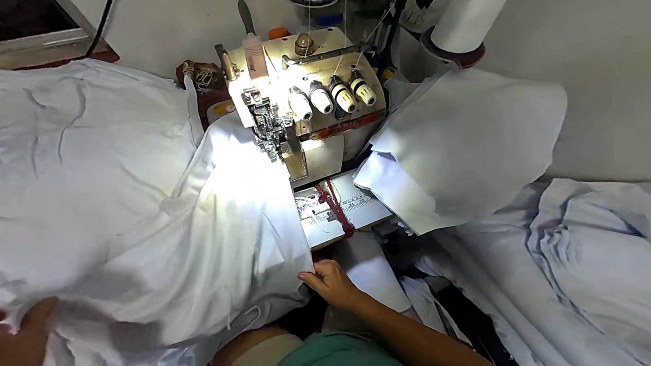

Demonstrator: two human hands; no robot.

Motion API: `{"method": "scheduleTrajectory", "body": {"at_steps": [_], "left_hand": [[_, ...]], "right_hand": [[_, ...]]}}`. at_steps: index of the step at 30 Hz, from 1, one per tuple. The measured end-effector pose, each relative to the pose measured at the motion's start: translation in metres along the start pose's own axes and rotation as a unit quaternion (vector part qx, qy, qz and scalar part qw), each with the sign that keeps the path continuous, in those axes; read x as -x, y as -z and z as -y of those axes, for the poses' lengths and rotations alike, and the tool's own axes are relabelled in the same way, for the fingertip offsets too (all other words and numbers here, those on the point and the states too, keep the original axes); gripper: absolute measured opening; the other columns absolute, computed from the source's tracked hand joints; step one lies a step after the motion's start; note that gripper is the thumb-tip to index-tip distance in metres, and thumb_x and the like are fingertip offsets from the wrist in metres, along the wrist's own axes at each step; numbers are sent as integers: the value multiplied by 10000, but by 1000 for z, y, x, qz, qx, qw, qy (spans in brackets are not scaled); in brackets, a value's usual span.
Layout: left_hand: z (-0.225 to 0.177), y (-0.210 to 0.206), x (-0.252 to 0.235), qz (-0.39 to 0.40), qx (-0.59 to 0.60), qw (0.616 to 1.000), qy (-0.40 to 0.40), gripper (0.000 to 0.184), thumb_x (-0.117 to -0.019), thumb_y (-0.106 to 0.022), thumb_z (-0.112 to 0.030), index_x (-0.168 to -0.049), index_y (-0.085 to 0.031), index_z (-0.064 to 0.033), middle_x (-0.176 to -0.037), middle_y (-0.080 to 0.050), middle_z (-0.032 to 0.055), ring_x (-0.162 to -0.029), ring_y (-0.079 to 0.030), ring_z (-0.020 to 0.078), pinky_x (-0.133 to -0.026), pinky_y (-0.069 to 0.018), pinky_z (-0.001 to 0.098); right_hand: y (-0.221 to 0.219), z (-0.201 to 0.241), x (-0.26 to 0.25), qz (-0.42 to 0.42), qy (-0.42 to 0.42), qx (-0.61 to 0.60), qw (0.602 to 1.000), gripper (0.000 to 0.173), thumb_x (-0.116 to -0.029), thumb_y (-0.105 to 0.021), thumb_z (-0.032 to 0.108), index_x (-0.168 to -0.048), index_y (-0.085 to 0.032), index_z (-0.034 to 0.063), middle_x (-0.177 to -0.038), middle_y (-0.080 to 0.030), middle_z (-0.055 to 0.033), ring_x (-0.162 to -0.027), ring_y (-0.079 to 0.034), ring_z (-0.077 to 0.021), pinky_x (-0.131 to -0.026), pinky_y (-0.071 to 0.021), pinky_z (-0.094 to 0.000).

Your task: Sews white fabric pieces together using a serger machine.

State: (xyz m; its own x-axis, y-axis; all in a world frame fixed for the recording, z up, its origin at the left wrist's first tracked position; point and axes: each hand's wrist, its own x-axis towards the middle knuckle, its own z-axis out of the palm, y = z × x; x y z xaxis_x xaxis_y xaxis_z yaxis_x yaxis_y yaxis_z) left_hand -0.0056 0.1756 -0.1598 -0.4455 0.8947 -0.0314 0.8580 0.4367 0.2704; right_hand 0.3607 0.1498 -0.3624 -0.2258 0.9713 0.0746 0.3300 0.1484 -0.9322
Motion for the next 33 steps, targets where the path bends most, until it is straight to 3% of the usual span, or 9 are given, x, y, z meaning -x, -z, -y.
{"method": "scheduleTrajectory", "body": {"at_steps": [3, 7, 11, 14, 16, 19, 22, 29, 33], "left_hand": [[5, -45, 9, 56, 71, 990, -111, 410, -1033, -582, -194, -1234, -563, 162, -1100, -622, 379, -997, -631, 495, -902, -480, 647], [-12, -88, 28, -2, -20, 994, -107, 247, -1005, -566, -49, -1101, -607, 175, -1096, -584, 428, -1057, -579, 617, -882, -434, 745], [4, -80, 21, -17, -13, 989, -145, 227, -1005, -588, -63, -1048, -621, 158, -969, -619, 395, -937, -607, 604, -798, -435, 765], [5, -48, 27, -68, 39, 993, -93, 312, -1035, -522, -93, -1136, -598, 192, -1086, -608, 420, -1032, -596, 590, -904, -435, 727], [-8, -30, 38, -94, 83, 991, -37, 330, -1043, -511, -108, -1187, -574, 181, -1147, -603, 393, -1065, -598, 516, -946, -458, 637], [20, -42, 10, -103, 95, 990, -36, 336, -1034, -527, -117, -1193, -582, 174, -1121, -617, 376, -1030, -614, 467, -931, -476, 586], [22, -45, 1, -121, 107, 987, -21, 297, -1027, -538, -72, -1151, -595, 192, -1105, -613, 384, -1011, -605, 438, -922, -477, 540], [-8, -49, 24, -67, 113, 991, -18, 343, -1064, -475, -121, -1216, -560, 175, -1144, -597, 383, -1031, -588, 458, -947, -442, 584], [-21, -60, 31, -113, 64, 986, -104, 365, -1030, -501, -85, -1253, -521, 203, -1254, -525, 444, -1166, -529, 602, -981, -410, 707]], "right_hand": [[1, 1, 9, 23, -51, 12, 998, 448, -1065, -515, 313, -1011, -717, -83, -916, -694, -207, -924, -665, -272, -908, -511, -422], [7, 5, 15, 50, -79, 11, 996, 436, -1082, -477, 279, -998, -689, -93, -946, -670, -218, -953, -650, -288, -914, -509, -431], [5, 10, 33, -34, -71, -12, 997, 377, -999, -636, 289, -836, -705, -43, -821, -660, -120, -824, -626, -175, -806, -509, -357], [8, 22, 50, -117, -72, -14, 990, 288, -927, -730, 295, -853, -761, 18, -823, -700, -68, -850, -653, -151, -839, -513, -366], [11, 28, 62, -126, -50, -18, 991, 279, -963, -683, 277, -907, -778, 20, -852, -709, -68, -870, -660, -143, -852, -526, -355], [12, 32, 74, -125, -7, -39, 991, 313, -1020, -592, 228, -906, -758, -11, -851, -688, -80, -848, -641, -112, -821, -521, -304], [12, 39, 80, -157, -2, -62, 986, 250, -975, -657, 199, -857, -764, 6, -841, -698, -56, -850, -647, -75, -810, -528, -249], [7, 50, 83, -194, 1, -69, 979, 208, -900, -682, 111, -730, -634, 0, -765, -613, -55, -758, -586, -67, -683, -476, -189], [4, 51, 81, -188, 3, -40, 981, 204, -903, -660, 103, -729, -627, 2, -765, -591, -64, -778, -579, -101, -707, -472, -212]]}}
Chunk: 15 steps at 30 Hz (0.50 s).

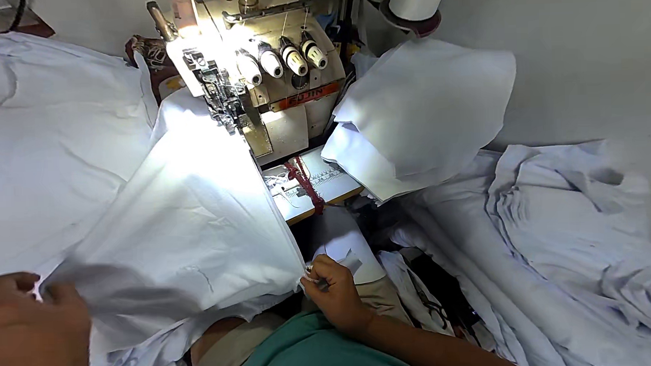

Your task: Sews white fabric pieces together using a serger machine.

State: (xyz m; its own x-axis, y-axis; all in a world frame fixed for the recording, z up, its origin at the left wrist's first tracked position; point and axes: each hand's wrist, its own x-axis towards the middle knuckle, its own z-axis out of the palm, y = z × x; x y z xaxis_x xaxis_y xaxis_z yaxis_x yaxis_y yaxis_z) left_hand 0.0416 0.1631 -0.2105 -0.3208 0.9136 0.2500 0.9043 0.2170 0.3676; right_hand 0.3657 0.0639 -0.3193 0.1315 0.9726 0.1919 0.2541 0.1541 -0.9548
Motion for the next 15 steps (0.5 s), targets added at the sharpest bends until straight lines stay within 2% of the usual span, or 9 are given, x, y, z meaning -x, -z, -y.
{"method": "scheduleTrajectory", "body": {"at_steps": [2, 3, 5, 6, 7, 9, 12, 13, 15], "left_hand": [[-14, -11, 7, 19, 40, 993, -113, 447, -1013, -527, -125, -1337, -472, 178, -1351, -439, 467, -1222, -459, 662, -984, -383, 755], [-35, -14, 17, 62, 64, 981, -174, 442, -1011, -548, -112, -1358, -481, 153, -1308, -480, 450, -1137, -520, 641, -926, -430, 741], [-78, -30, 45, 170, 108, 929, -310, 393, -985, -597, -108, -1353, -565, 25, -978, -642, 267, -759, -654, 407, -667, -557, 570], [-94, -43, 57, 226, 129, 891, -372, 409, -967, -612, -143, -1363, -601, -44, -818, -665, 150, -637, -648, 292, -592, -563, 493], [-107, -55, 67, 280, 139, 853, -419, 403, -970, -613, -171, -1363, -623, -83, -727, -651, 73, -579, -629, 232, -560, -555, 459], [-122, -73, 78, 329, 125, 810, -469, 293, -976, -620, -158, -1256, -680, -97, -673, -642, 40, -564, -640, 232, -556, -551, 465], [-123, -87, 79, 326, 136, 796, -492, 137, -966, -567, -148, -1016, -692, -123, -631, -590, 11, -545, -609, 185, -524, -522, 396], [-122, -90, 78, 331, 150, 793, -489, 147, -968, -542, -161, -988, -686, -135, -621, -570, -6, -534, -584, 154, -515, -505, 360], [-116, -93, 77, 338, 178, 793, -474, 182, -982, -511, -175, -978, -688, -138, -613, -556, -20, -522, -555, 115, -506, -481, 310]], "right_hand": [[-2, 0, 0, -1, 13, 22, 1000, 204, -903, -658, 103, -729, -628, 0, -763, -599, -77, -793, -592, -128, -727, -486, -237], [-3, 1, 0, -2, 22, 34, 999, 208, -905, -657, 104, -727, -628, -1, -759, -602, -83, -796, -599, -142, -736, -492, -251], [-3, 1, 1, -2, 48, 58, 997, 214, -910, -658, 108, -725, -627, 5, -755, -611, -92, -806, -614, -166, -758, -503, -280], [-3, 2, 0, -1, 59, 67, 996, 216, -910, -658, 106, -721, -625, 7, -751, -611, -93, -805, -617, -177, -769, -505, -294], [-2, 2, 1, -1, 68, 72, 995, 219, -911, -656, 103, -717, -621, 8, -746, -605, -93, -801, -614, -184, -776, -502, -304], [0, 2, 0, -1, 80, 78, 994, 222, -913, -653, 94, -711, -609, 11, -742, -596, -96, -795, -605, -194, -787, -494, -314], [1, 1, 1, -13, 67, 65, 996, 215, -898, -664, 89, -716, -570, 23, -733, -584, -90, -779, -597, -178, -768, -486, -295], [2, 3, 1, -16, 40, 50, 998, 192, -892, -672, 97, -749, -572, 17, -747, -593, -87, -783, -601, -160, -753, -489, -275], [3, 5, -1, -4, -30, 9, 999, 144, -905, -684, 132, -921, -623, 3, -805, -633, -64, -784, -616, -97, -729, -508, -235]]}}
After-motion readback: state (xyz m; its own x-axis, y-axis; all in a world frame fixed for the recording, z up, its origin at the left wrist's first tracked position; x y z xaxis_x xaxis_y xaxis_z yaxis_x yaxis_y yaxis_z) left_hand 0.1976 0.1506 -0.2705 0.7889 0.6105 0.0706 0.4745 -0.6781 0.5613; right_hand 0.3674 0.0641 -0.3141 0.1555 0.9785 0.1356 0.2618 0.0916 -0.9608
